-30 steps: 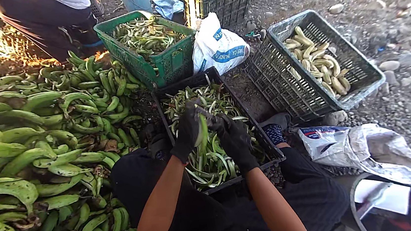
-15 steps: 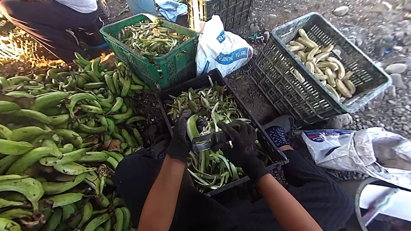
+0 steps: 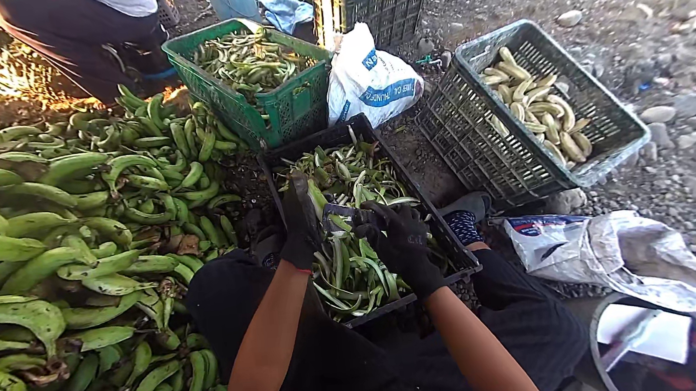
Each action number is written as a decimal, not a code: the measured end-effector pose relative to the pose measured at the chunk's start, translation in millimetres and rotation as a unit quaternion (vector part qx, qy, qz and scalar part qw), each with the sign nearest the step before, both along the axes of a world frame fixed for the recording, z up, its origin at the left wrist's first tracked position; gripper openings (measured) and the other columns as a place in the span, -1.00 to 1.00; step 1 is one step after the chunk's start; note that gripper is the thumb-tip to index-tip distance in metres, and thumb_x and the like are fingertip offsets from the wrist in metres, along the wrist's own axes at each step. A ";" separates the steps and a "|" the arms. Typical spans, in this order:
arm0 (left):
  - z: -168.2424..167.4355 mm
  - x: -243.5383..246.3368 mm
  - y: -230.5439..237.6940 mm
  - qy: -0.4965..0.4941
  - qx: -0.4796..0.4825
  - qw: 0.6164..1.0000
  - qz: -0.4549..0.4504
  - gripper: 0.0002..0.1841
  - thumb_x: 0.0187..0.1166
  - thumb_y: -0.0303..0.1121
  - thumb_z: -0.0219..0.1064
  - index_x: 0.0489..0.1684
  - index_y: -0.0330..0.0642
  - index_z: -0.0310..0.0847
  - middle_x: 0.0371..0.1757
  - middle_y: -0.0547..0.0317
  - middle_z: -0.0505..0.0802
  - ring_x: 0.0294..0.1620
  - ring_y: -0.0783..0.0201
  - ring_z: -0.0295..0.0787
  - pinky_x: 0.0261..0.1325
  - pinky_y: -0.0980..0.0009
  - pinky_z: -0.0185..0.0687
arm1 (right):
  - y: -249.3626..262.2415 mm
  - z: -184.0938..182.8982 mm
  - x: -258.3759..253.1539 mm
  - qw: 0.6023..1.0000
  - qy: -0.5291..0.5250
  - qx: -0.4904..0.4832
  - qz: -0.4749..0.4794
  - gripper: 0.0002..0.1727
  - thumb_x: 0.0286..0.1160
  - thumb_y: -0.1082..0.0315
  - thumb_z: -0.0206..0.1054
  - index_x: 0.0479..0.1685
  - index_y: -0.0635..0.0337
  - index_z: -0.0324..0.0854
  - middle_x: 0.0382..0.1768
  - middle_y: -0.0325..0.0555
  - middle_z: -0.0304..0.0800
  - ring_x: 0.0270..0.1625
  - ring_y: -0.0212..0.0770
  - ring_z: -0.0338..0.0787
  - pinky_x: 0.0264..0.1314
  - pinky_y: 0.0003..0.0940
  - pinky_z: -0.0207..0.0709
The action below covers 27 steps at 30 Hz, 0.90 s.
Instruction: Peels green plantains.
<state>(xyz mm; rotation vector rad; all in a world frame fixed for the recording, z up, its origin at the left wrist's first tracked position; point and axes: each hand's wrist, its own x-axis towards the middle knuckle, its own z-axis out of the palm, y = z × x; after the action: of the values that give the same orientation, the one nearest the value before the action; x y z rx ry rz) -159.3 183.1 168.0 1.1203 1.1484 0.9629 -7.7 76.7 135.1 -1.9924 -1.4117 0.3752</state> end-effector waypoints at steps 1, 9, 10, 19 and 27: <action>0.5 -1.8 -0.2 0.030 0.014 0.999 0.002 -0.31 0.74 0.33 -0.23 0.24 -0.06 0.56 -0.18 0.12 0.71 -0.29 0.29 0.64 -0.21 0.20 0.65 | 1.1 -0.6 -1.9 1.000 0.009 -0.009 -0.001 -0.21 0.36 -0.54 0.07 0.43 -0.33 0.71 0.23 0.32 0.70 0.30 0.45 0.61 0.09 0.44 0.44; 11.2 0.8 -14.6 0.175 0.141 0.972 -0.065 -0.38 0.87 0.10 -0.32 0.38 -0.17 0.49 -0.03 -0.14 0.74 -0.13 0.05 0.69 -0.09 0.04 0.65 | 14.4 19.5 -4.4 0.995 0.065 -0.081 0.007 -0.32 0.64 -0.37 -0.02 0.50 -0.22 0.63 0.21 0.21 0.73 0.29 0.32 0.65 0.13 0.42 0.46; 14.5 3.2 -18.2 0.212 0.197 0.954 -0.082 -0.49 0.92 -0.08 -0.26 0.40 -0.27 0.45 0.02 -0.27 0.74 -0.04 -0.10 0.73 0.01 -0.08 0.65 | 19.1 19.5 -2.0 0.992 0.105 -0.074 0.017 -0.33 0.69 -0.36 -0.09 0.35 -0.16 0.70 0.04 0.07 0.80 0.13 0.15 0.74 0.07 0.32 0.52; 8.4 1.5 -8.9 -0.048 0.031 0.984 -0.167 -0.38 0.82 0.16 -0.35 0.25 0.00 0.59 -0.36 0.22 0.84 -0.50 0.39 0.72 -0.46 0.43 0.68 | 21.5 18.3 8.6 0.984 0.177 0.016 0.013 -0.29 0.68 -0.40 -0.17 0.14 -0.07 0.68 -0.18 -0.16 0.73 -0.12 -0.18 0.71 -0.13 -0.02 0.56; 19.1 -7.4 3.6 -0.160 -0.089 0.968 -0.169 -0.44 0.85 0.10 -0.22 0.21 -0.04 0.65 -0.51 0.29 0.70 -0.67 0.50 0.56 -0.63 0.62 0.53 | -9.3 -3.5 26.0 0.983 -0.049 0.089 0.152 -0.09 0.36 -0.62 -0.06 0.34 -0.18 0.77 0.16 0.19 0.75 0.24 0.32 0.67 0.15 0.39 0.46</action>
<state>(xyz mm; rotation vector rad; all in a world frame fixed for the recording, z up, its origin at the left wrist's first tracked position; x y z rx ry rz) -166.7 186.7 187.1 0.9370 0.7357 0.7259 18.4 67.4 131.6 -1.6733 -1.7543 0.2747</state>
